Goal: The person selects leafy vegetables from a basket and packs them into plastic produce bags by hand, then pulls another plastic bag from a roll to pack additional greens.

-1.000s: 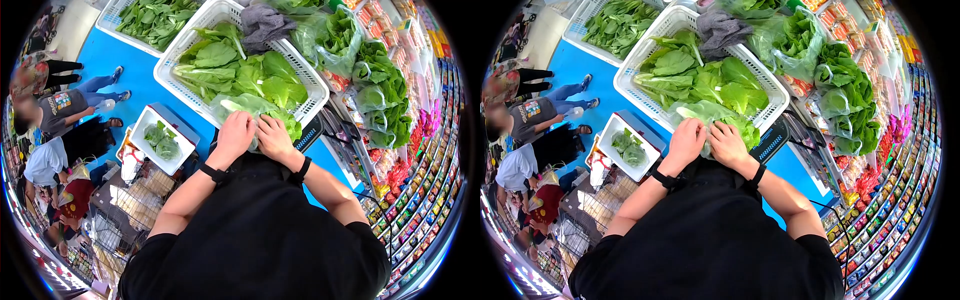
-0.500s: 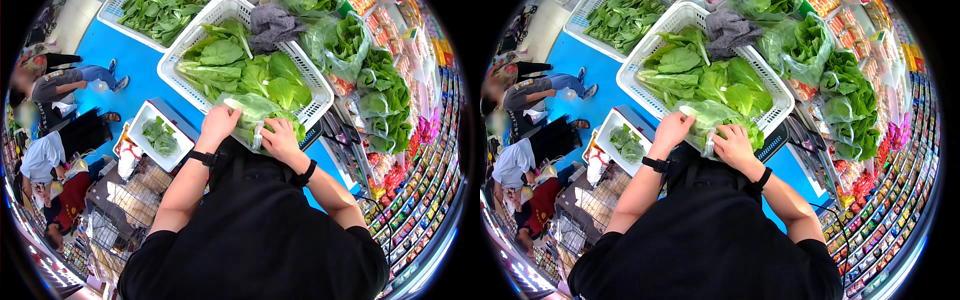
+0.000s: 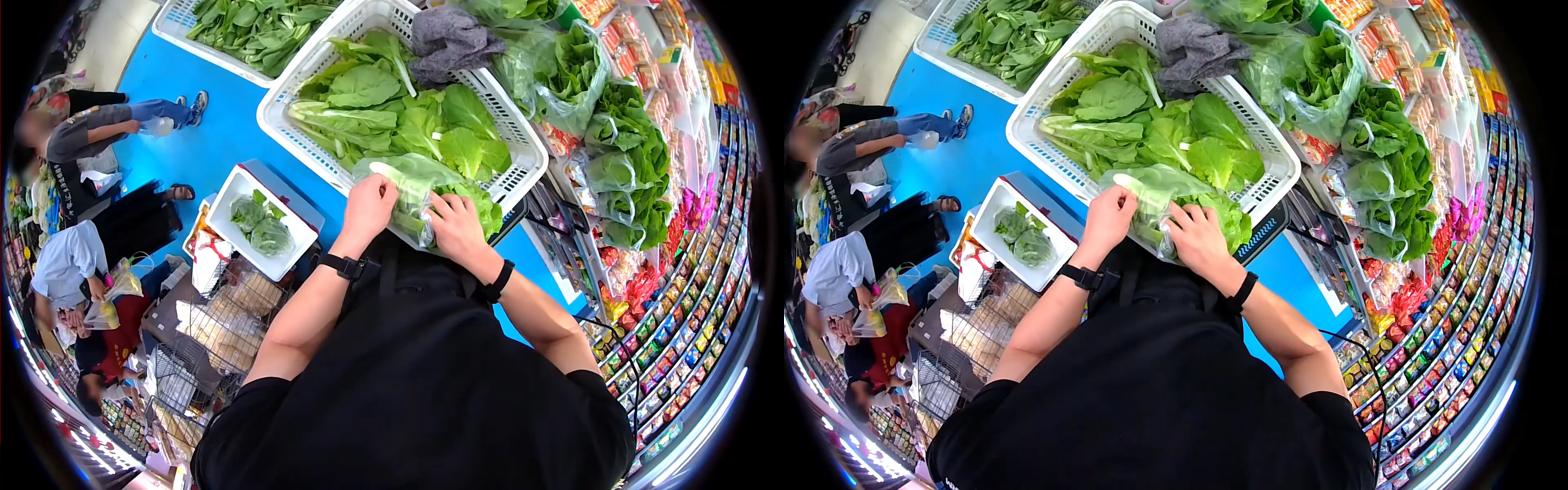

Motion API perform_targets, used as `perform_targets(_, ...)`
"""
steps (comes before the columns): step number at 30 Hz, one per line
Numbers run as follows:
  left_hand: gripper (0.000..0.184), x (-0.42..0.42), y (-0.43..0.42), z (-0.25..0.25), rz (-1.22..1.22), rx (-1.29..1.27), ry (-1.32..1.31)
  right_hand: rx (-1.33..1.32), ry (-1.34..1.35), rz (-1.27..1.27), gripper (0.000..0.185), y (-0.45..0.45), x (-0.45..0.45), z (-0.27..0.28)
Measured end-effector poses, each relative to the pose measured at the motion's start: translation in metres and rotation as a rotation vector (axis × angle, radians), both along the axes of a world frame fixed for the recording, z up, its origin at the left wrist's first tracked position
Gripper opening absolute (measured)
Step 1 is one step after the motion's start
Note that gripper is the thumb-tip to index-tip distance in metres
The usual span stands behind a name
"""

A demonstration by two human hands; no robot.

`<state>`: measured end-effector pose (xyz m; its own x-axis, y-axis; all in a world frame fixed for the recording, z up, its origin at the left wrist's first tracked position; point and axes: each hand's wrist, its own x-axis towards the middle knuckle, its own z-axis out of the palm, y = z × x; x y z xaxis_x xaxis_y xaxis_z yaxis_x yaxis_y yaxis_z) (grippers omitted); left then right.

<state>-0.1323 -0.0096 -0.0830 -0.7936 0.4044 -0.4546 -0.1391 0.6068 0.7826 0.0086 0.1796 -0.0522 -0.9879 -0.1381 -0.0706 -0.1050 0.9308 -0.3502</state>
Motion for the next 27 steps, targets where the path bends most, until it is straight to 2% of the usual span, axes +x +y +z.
perform_targets(8,0.023,-0.015,-0.002,-0.006,0.051,0.023,-0.006,0.054,-0.023,-0.003,0.03,-0.001,-0.035,0.007)
perform_targets(10,0.024,-0.017,-0.002,-0.008,0.041,0.023,0.016,0.03,-0.023,-0.017,0.024,-0.001,-0.041,0.01)
perform_targets(12,0.027,-0.016,-0.004,-0.012,-0.086,0.046,-0.011,0.044,-0.038,-0.02,0.023,-0.005,-0.049,0.01)
perform_targets(16,0.028,-0.024,-0.005,-0.011,-0.101,-0.004,-0.046,0.114,-0.116,-0.02,0.016,-0.008,-0.05,0.006)
perform_targets(20,0.028,-0.024,-0.002,-0.012,-0.114,0.006,-0.043,0.115,-0.079,-0.059,0.016,-0.006,-0.049,-0.003)
perform_targets(23,0.03,-0.027,-0.005,-0.008,-0.072,-0.024,-0.004,0.076,-0.128,-0.049,0.015,-0.001,-0.049,0.014)
perform_targets(25,0.033,-0.029,-0.004,0.005,-0.067,-0.052,0.037,-0.075,-0.163,-0.034,0.021,0.015,-0.035,0.038)
perform_targets(26,0.038,-0.029,-0.003,0.015,-0.083,-0.077,0.083,-0.069,-0.158,-0.044,0.021,0.029,-0.027,0.045)
perform_targets(27,0.043,-0.027,0.0,0.028,-0.102,-0.102,0.126,-0.19,-0.133,-0.113,0.026,0.044,-0.014,0.052)
